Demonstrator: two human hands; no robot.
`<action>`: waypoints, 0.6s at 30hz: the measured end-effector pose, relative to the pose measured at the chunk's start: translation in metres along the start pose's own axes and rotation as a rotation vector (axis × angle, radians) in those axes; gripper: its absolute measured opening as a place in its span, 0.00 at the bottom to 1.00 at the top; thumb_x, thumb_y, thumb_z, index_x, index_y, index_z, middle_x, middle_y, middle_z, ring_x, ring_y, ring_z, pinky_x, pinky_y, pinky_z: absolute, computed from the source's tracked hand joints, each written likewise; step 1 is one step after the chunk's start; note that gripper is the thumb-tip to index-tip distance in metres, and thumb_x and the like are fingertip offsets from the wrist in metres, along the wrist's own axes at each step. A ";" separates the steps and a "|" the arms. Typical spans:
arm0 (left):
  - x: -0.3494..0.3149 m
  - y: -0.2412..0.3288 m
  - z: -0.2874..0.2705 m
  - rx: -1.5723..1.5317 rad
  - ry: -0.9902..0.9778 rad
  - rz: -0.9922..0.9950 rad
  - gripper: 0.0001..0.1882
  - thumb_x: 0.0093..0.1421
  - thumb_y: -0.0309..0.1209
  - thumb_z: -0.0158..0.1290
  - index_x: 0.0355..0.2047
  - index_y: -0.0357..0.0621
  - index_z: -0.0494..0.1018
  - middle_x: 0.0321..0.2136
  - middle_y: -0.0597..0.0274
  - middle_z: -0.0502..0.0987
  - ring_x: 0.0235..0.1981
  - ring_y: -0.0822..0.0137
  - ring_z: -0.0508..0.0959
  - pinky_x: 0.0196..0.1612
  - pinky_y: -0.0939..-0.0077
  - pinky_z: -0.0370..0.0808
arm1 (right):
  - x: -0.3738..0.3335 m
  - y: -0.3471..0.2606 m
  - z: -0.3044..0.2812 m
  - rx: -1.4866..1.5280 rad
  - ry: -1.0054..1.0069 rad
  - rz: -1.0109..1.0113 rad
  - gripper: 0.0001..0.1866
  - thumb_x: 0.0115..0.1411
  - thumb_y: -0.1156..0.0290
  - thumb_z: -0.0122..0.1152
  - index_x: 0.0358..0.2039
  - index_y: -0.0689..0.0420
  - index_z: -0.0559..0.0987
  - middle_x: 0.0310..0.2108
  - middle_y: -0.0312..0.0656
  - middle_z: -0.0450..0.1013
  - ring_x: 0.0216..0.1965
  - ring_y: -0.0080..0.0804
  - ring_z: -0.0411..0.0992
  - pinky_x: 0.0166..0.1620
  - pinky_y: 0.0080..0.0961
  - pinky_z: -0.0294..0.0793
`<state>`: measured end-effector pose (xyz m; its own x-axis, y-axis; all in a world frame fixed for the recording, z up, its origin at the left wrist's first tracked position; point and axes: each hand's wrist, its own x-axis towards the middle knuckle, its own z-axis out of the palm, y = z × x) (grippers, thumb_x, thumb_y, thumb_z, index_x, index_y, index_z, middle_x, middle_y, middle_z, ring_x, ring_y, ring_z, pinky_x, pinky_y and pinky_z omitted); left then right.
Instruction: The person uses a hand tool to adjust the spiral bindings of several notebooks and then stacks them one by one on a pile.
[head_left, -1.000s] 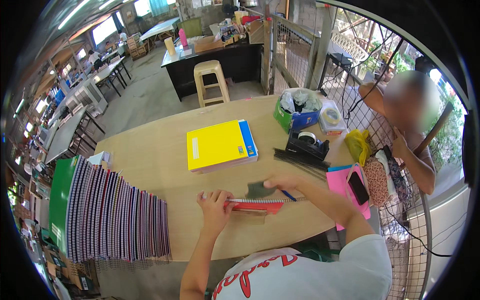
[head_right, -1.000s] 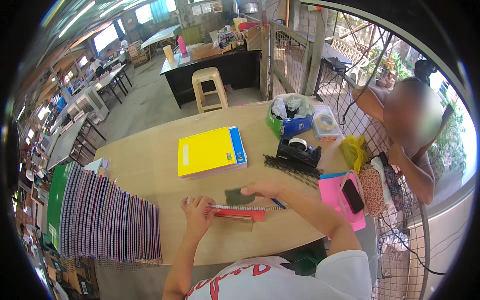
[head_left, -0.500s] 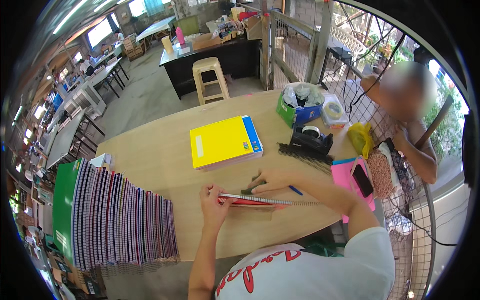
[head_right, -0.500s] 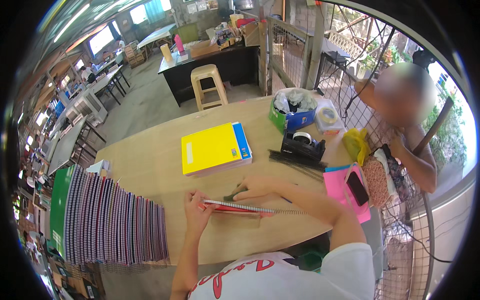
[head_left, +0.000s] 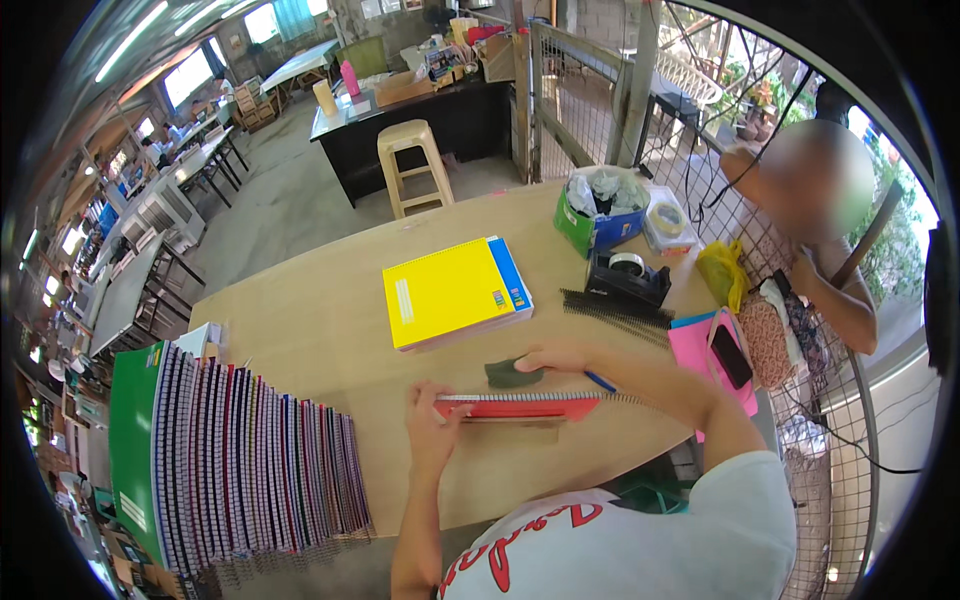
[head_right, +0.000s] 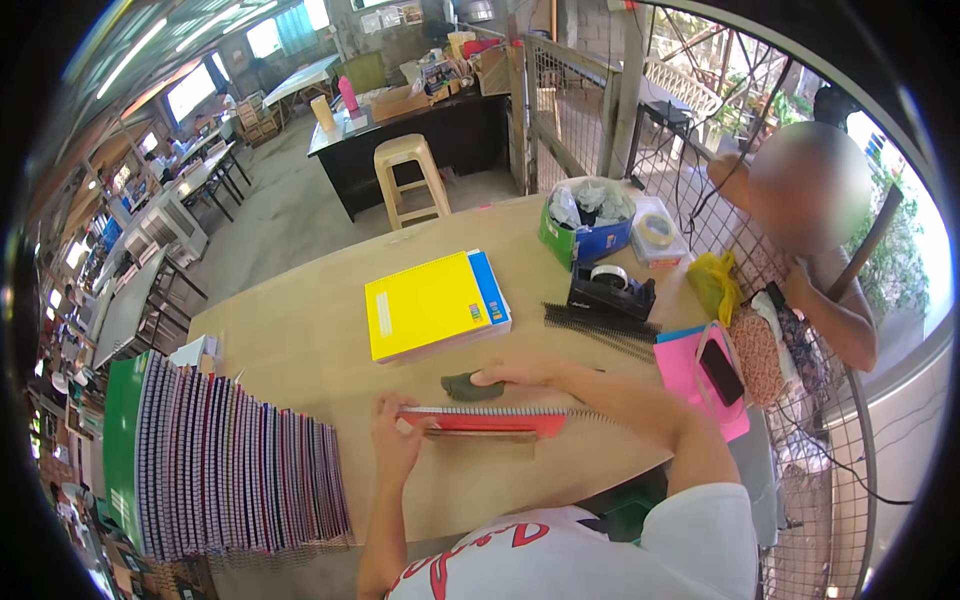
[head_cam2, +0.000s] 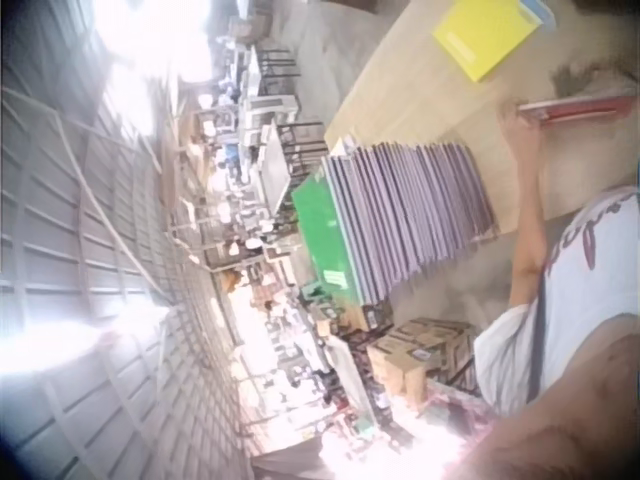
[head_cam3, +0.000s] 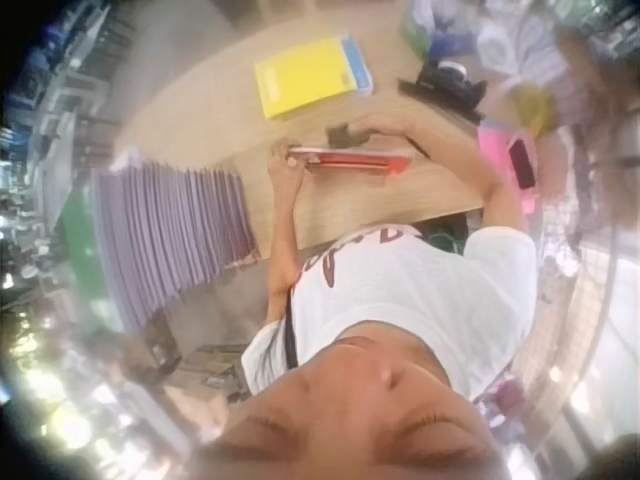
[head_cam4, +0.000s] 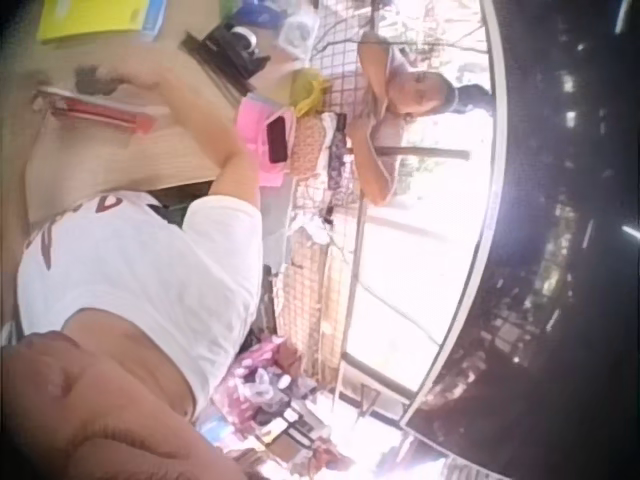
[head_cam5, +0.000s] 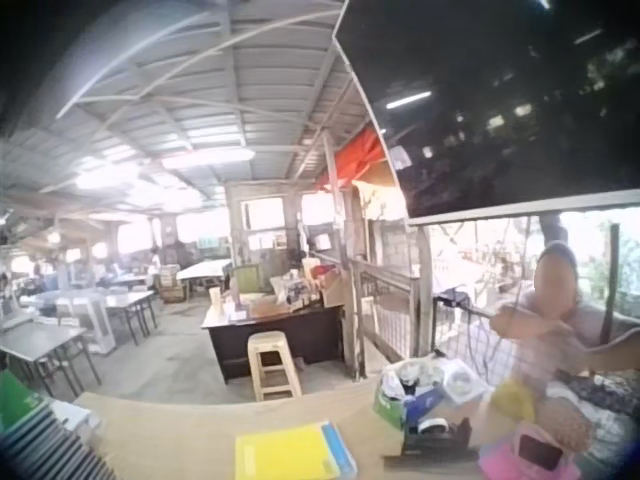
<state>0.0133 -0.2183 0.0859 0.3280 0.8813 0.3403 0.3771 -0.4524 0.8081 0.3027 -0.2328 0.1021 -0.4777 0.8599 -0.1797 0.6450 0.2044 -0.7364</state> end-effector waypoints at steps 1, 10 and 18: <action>-0.001 -0.004 -0.002 -0.131 0.028 -0.066 0.19 0.43 0.26 0.71 0.32 0.39 0.74 0.36 0.55 0.72 0.38 0.56 0.75 0.40 0.65 0.74 | 0.000 -0.012 0.003 -0.043 -0.037 -0.049 0.32 0.64 0.41 0.53 0.53 0.55 0.81 0.49 0.54 0.76 0.49 0.50 0.74 0.52 0.41 0.71; 0.001 -0.008 -0.008 -0.109 -0.017 -0.040 0.15 0.48 0.20 0.67 0.34 0.38 0.73 0.35 0.58 0.72 0.37 0.63 0.77 0.37 0.72 0.77 | 0.009 -0.051 -0.017 -0.062 -0.103 -0.018 0.32 0.65 0.40 0.51 0.57 0.50 0.78 0.56 0.54 0.73 0.56 0.50 0.71 0.58 0.42 0.67; 0.002 -0.011 -0.014 -0.206 0.004 -0.104 0.15 0.50 0.19 0.66 0.36 0.39 0.73 0.36 0.61 0.72 0.38 0.65 0.77 0.40 0.73 0.81 | 0.026 -0.048 -0.015 -0.196 -0.161 0.087 0.33 0.64 0.40 0.52 0.56 0.53 0.79 0.61 0.54 0.69 0.58 0.50 0.70 0.61 0.43 0.65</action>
<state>-0.0025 -0.2094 0.0846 0.2929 0.9224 0.2518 0.2241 -0.3222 0.9198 0.2676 -0.2132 0.1426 -0.4940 0.7961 -0.3495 0.7836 0.2335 -0.5757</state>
